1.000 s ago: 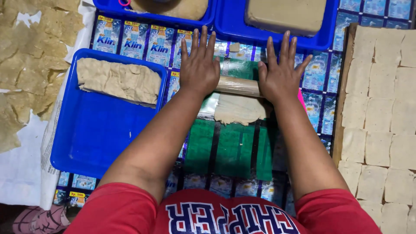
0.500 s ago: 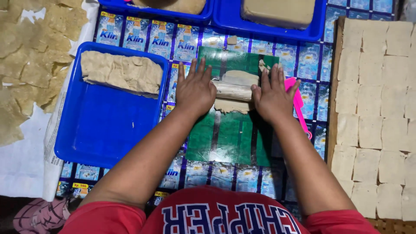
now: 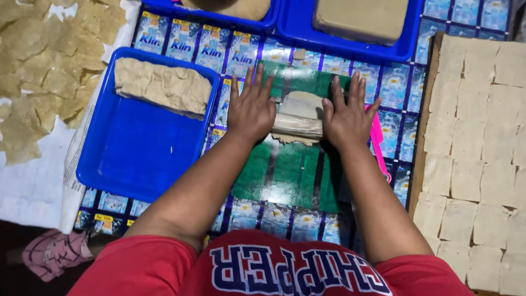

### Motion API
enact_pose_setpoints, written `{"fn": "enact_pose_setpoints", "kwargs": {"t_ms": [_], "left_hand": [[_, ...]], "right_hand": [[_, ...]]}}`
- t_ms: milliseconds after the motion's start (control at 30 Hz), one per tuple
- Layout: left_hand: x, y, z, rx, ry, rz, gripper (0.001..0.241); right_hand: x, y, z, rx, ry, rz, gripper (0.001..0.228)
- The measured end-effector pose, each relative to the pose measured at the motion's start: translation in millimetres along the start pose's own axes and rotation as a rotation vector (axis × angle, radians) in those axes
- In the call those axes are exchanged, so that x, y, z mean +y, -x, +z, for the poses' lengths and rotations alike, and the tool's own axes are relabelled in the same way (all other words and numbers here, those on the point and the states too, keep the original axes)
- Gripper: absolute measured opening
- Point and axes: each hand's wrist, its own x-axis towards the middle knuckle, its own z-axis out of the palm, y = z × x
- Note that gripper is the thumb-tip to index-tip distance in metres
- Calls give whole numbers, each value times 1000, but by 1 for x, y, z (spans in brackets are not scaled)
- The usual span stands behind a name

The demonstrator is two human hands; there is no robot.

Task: Rolling out dough and cutting it into squares to place on a drying tray.

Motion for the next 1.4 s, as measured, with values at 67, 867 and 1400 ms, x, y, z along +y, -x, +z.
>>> {"fn": "enact_pose_setpoints", "kwargs": {"t_ms": [67,867,1400], "left_hand": [[-1,14,5,20,-23,0,56],[12,51,20,103,-32,-43,58],[13,-89,-19,-35,-76,-95,73]], "right_hand": [[-2,13,3,38,3,-37,60],[22,66,47,293,50,-62,67],[17,-71,1,87,2,44,63]]}}
